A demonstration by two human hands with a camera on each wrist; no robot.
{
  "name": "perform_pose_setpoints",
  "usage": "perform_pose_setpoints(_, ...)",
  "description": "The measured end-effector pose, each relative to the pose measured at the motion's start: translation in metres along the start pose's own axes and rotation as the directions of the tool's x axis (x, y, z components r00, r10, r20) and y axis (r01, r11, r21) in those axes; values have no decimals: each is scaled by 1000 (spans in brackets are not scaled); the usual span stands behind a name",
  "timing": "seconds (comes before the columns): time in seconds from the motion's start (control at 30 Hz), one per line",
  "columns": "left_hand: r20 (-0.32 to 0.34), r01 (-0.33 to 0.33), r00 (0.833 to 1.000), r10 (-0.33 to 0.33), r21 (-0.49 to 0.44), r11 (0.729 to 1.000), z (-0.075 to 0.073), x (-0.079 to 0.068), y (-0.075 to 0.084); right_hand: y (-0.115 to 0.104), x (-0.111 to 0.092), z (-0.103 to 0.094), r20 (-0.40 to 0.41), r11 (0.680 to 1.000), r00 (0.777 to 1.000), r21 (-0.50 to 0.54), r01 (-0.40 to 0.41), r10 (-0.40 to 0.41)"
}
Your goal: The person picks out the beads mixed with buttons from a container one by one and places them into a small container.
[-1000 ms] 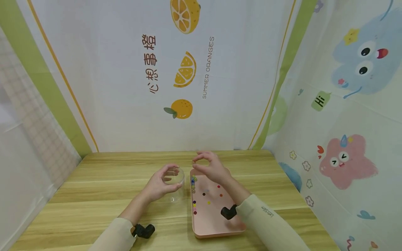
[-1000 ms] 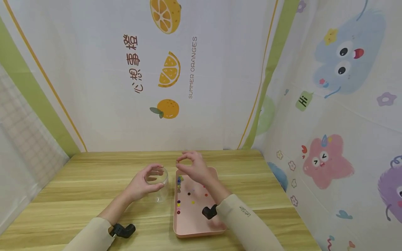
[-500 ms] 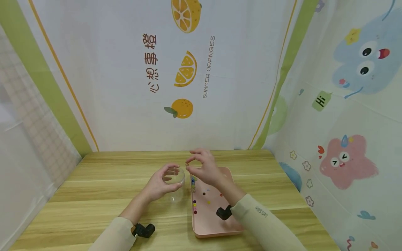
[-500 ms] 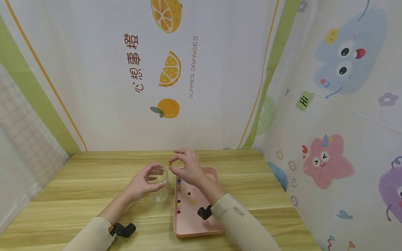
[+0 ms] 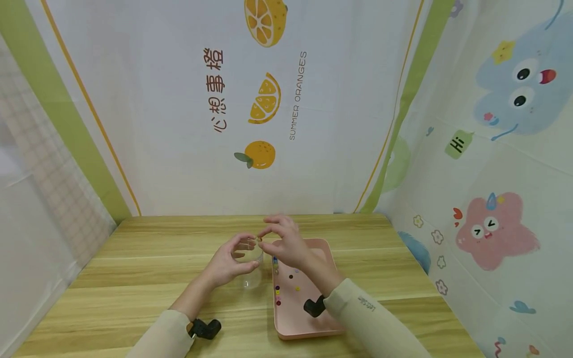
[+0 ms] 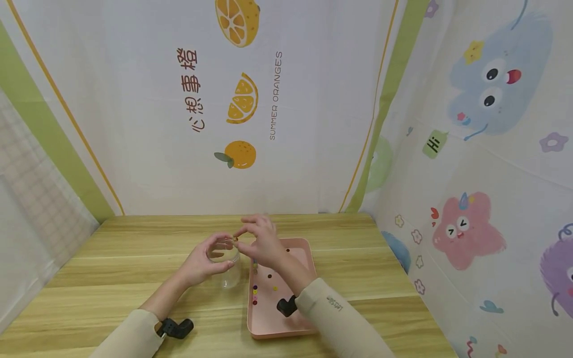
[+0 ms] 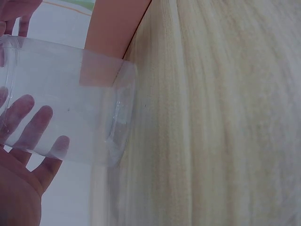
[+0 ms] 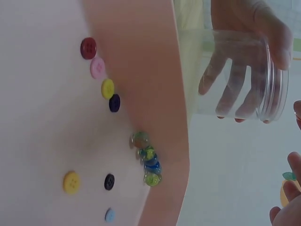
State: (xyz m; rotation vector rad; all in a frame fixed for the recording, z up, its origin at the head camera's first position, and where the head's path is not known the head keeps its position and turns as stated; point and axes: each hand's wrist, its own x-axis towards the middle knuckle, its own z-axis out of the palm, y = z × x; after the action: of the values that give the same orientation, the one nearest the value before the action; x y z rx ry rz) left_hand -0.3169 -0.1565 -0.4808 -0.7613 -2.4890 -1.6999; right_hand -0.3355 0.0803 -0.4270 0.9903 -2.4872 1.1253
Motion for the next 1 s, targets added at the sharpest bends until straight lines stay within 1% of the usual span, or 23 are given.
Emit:
perform_pose_setpoints(0.13, -1, -1, 1000, 1, 1, 1000, 0, 0, 0, -1, 0, 4, 19, 1000, 1000, 8, -19, 19)
perform_pose_setpoints(0.4, 8, 0, 1000, 1, -9, 1000, -1, 1, 0, -1, 2, 13, 23, 999, 999, 12, -37, 37)
perform_pose_setpoints(0.57, 7, 8, 1000, -8, 0, 1000, -1, 1, 0, -5, 4, 16, 52, 998, 997, 21, -52, 51)
perform_pose_setpoints(0.73, 0, 16, 1000, -16, 16, 1000, -1, 0, 1, -5, 6, 19, 64, 999, 997, 3, -42, 42)
perform_pose_setpoints(1.0, -11, -1, 1000, 1, 25, 1000, 0, 0, -1, -8, 7, 23, 81, 1000, 997, 2, -20, 20)
